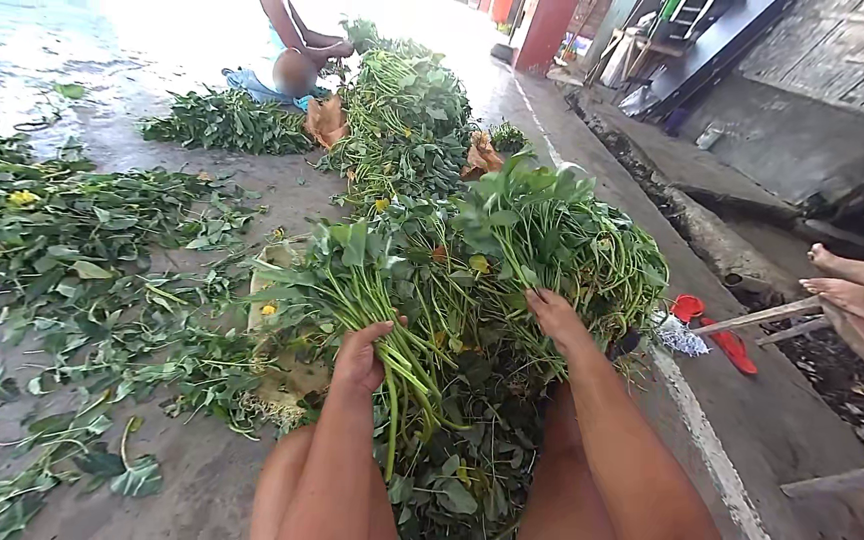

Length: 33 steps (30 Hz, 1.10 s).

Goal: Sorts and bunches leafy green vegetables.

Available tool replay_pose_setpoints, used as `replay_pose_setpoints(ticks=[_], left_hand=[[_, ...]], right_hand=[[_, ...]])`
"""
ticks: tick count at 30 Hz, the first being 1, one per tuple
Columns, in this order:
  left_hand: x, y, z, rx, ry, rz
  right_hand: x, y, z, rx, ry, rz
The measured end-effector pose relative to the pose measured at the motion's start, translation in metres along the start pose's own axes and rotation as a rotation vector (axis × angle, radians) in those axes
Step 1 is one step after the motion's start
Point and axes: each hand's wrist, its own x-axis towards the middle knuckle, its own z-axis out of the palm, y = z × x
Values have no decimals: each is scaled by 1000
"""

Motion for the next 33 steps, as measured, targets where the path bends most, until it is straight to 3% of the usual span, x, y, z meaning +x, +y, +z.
replay_pose_setpoints(ticks=[3,13,20,26,30,33], left_hand=[[-1,-4,-1,-2,-12,-12],[6,-15,1,77,-66,-96],[6,-27,7,225,-99,-170],[12,-44,12,198,-261,-221],[13,-48,17,148,-297,-213],[9,-49,16,210,-269,-163]], right_hand=[[-19,4,24,20,50,-77],[-101,23,93,-155,-164,-305],[-106,25,69,-346,-269,-298],[-102,27,43,-389,-365,-260],[-112,43,46,-261,-299,-350],[-114,75,50,-99,-411,-231]])
